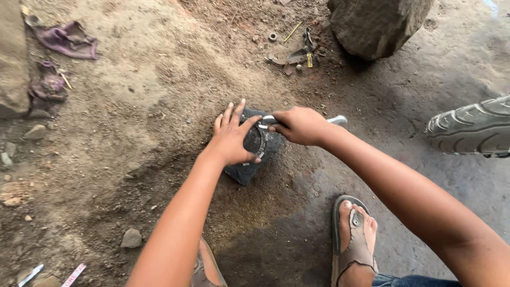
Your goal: The person uses a wrench to tighten a bolt on a circular mechanical part resting on a stone. They repeatedly reposition the wrench and apply force to secure the bolt while holding the part steady with their other hand.
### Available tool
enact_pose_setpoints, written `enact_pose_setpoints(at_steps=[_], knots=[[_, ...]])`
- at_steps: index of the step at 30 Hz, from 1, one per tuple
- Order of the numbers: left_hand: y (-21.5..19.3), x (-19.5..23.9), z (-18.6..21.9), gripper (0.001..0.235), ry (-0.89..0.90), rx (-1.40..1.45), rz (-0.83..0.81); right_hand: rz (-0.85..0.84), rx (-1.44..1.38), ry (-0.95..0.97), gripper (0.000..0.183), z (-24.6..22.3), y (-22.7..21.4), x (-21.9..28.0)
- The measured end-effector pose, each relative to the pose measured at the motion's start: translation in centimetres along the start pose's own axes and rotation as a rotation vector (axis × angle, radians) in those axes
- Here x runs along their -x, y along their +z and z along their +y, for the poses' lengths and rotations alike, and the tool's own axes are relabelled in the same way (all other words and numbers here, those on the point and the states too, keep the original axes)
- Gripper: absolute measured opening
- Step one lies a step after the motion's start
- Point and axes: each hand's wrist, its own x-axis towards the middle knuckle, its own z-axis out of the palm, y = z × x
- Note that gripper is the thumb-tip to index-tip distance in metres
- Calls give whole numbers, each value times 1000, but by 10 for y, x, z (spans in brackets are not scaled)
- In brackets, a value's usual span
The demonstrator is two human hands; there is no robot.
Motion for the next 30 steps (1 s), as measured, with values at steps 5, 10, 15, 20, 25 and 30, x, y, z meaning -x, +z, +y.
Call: enact_pose_setpoints(at_steps=[5, 10, 15, 20, 25, 30], knots=[[0, -6, 0, 122, -13, -121, -86, 112, 56, 18, 31, 1, 9, -5], [1, -15, 0, 144, -32, -160, -102, -76, 200, 147, 39, -12, 28, 2], [5, -22, 2, 146, -83, -239, -193, 203, -147, 228, 40, -16, 9, -6], [3, -22, 4, 151, -69, -181, -161, 0, 332, 27, 41, -12, 29, -8], [1, -18, 2, 145, -61, -189, -149, 370, 7, -135, 28, 3, 23, -6], [2, -17, 1, 144, -65, -131, -162, 4, 241, 84, 33, -5, 22, -10]])
